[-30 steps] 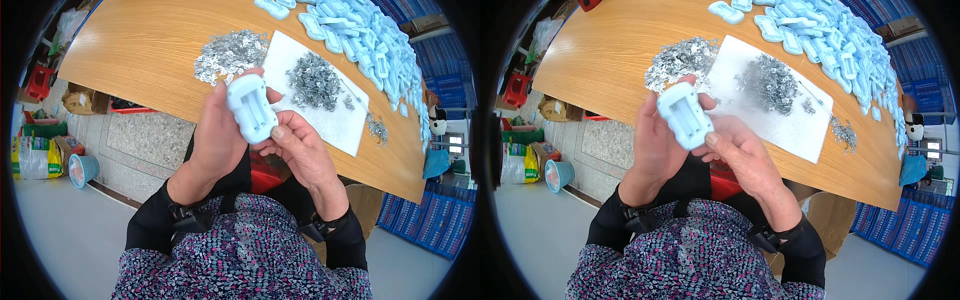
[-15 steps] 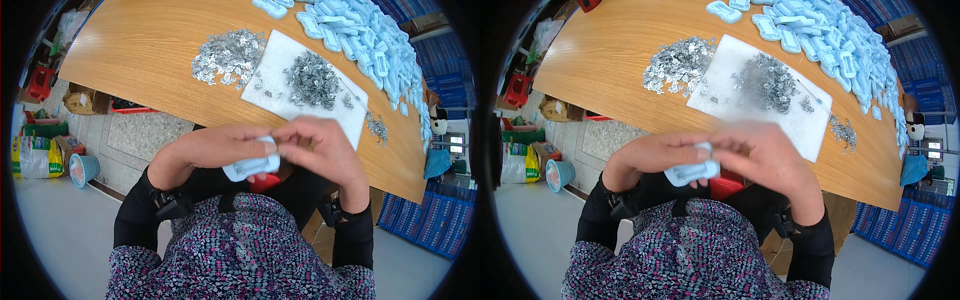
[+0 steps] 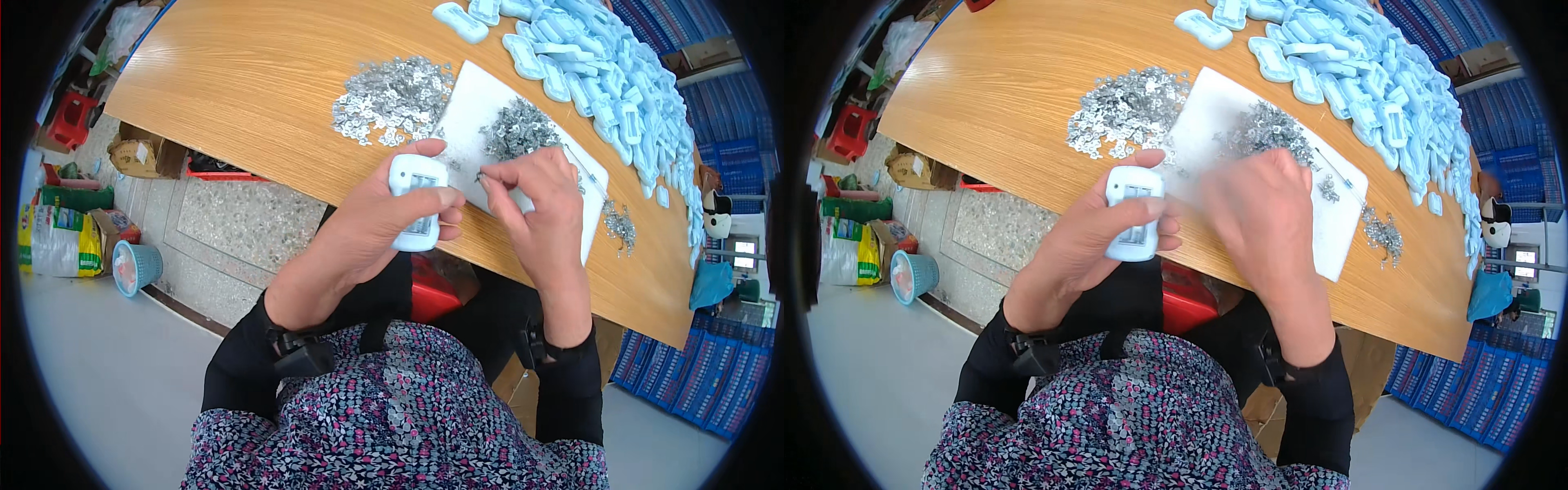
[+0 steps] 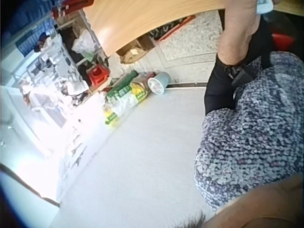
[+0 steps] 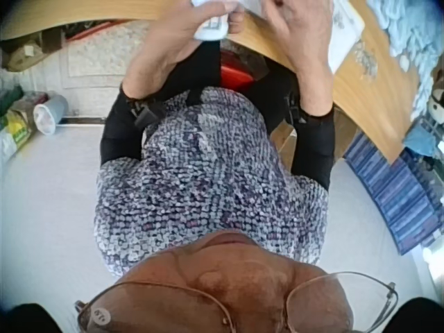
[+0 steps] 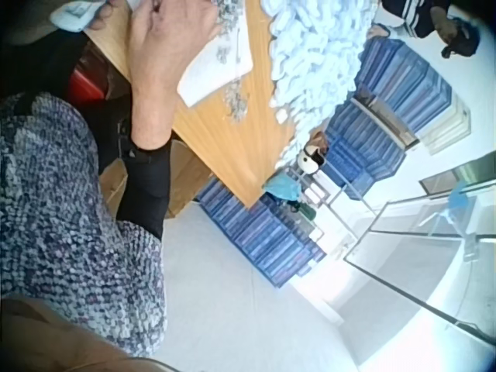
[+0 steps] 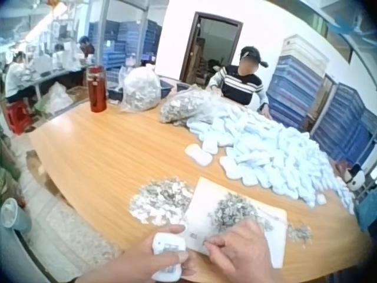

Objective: Insert and fix components into blue plastic electronic housings using small metal parts and a hand tool.

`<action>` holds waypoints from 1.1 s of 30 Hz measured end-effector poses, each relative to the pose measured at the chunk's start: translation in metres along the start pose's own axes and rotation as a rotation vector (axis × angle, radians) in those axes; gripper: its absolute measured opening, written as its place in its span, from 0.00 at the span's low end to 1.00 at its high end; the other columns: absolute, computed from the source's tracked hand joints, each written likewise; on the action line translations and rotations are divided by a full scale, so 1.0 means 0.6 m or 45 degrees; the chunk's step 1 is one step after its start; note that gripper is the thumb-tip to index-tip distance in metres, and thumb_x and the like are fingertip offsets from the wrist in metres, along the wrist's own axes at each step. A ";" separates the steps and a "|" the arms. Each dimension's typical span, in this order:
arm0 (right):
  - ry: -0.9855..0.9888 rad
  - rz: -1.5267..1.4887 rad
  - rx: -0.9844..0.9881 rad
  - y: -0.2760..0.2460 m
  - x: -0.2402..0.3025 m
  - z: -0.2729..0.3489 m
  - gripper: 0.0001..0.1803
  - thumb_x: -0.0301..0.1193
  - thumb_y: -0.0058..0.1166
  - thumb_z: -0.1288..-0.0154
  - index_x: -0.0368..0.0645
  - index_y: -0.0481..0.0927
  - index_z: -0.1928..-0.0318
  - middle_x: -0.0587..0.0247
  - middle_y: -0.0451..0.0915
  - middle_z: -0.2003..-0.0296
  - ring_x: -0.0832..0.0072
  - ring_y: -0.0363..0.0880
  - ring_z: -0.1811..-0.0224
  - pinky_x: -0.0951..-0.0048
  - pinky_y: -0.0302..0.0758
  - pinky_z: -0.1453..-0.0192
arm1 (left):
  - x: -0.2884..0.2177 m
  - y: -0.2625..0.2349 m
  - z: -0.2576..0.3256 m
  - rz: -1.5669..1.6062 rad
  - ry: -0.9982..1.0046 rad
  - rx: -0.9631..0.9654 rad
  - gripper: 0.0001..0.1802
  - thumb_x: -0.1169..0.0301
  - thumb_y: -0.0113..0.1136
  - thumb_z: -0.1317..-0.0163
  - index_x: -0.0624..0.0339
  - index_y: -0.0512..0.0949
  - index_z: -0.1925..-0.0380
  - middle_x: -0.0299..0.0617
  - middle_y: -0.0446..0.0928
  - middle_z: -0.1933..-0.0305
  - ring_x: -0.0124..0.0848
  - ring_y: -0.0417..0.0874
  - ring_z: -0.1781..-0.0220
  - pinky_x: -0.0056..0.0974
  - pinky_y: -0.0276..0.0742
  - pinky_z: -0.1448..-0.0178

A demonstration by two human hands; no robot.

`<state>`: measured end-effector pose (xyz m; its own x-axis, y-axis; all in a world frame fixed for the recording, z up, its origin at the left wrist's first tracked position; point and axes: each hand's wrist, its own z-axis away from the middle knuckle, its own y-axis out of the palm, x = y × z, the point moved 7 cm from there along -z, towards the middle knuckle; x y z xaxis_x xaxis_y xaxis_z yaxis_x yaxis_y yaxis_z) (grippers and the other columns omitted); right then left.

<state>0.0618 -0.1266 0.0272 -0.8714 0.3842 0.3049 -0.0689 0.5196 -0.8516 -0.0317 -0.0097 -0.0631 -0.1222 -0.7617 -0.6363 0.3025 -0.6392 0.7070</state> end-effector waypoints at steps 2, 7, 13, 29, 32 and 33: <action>-0.006 -0.030 0.012 -0.007 0.016 0.008 0.08 0.26 0.65 0.49 0.49 0.84 0.66 0.70 0.80 0.68 0.64 0.74 0.60 0.61 0.65 0.54 | 0.002 0.009 -0.008 -0.029 0.065 0.020 0.36 0.76 0.63 0.36 0.62 0.59 0.30 0.45 0.80 0.57 0.33 0.85 0.58 0.40 0.84 0.54; -0.023 -0.043 0.005 -0.018 0.031 0.026 0.07 0.25 0.66 0.49 0.48 0.84 0.67 0.68 0.81 0.68 0.64 0.75 0.62 0.63 0.66 0.54 | 0.009 0.028 -0.012 -0.061 0.158 0.063 0.37 0.78 0.64 0.39 0.64 0.59 0.30 0.39 0.78 0.62 0.27 0.83 0.61 0.32 0.79 0.58; 0.317 -0.467 0.077 -0.012 -0.002 0.053 0.05 0.25 0.64 0.44 0.42 0.85 0.65 0.62 0.83 0.65 0.62 0.79 0.60 0.63 0.74 0.51 | 0.014 0.032 -0.007 -0.160 0.204 0.044 0.34 0.78 0.62 0.37 0.61 0.62 0.31 0.38 0.77 0.63 0.26 0.82 0.62 0.32 0.79 0.57; 0.213 -0.627 0.119 0.001 0.005 0.065 0.07 0.26 0.60 0.45 0.43 0.81 0.64 0.62 0.82 0.67 0.60 0.78 0.64 0.64 0.69 0.49 | 0.071 0.042 0.010 0.275 -0.298 0.178 0.34 0.49 0.22 0.20 0.59 0.61 0.28 0.51 0.80 0.46 0.44 0.87 0.54 0.59 0.85 0.44; 0.117 -0.492 0.051 0.001 0.010 0.065 0.05 0.28 0.60 0.43 0.45 0.82 0.65 0.65 0.82 0.67 0.62 0.76 0.64 0.64 0.68 0.51 | 0.074 0.043 0.013 0.249 -0.321 0.176 0.32 0.50 0.24 0.20 0.59 0.61 0.29 0.52 0.80 0.43 0.44 0.87 0.52 0.60 0.85 0.44; 0.121 -0.492 0.054 0.003 0.009 0.065 0.05 0.28 0.60 0.43 0.45 0.82 0.65 0.65 0.82 0.67 0.62 0.76 0.64 0.64 0.68 0.51 | 0.076 0.043 0.013 0.215 -0.331 0.180 0.32 0.50 0.24 0.20 0.59 0.61 0.29 0.52 0.79 0.42 0.44 0.87 0.52 0.60 0.85 0.44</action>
<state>0.0377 -0.1533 0.0105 -0.7288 0.2363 0.6427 -0.4045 0.6088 -0.6825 -0.0369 -0.0617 -0.0715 -0.3236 -0.8481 -0.4195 0.2073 -0.4961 0.8431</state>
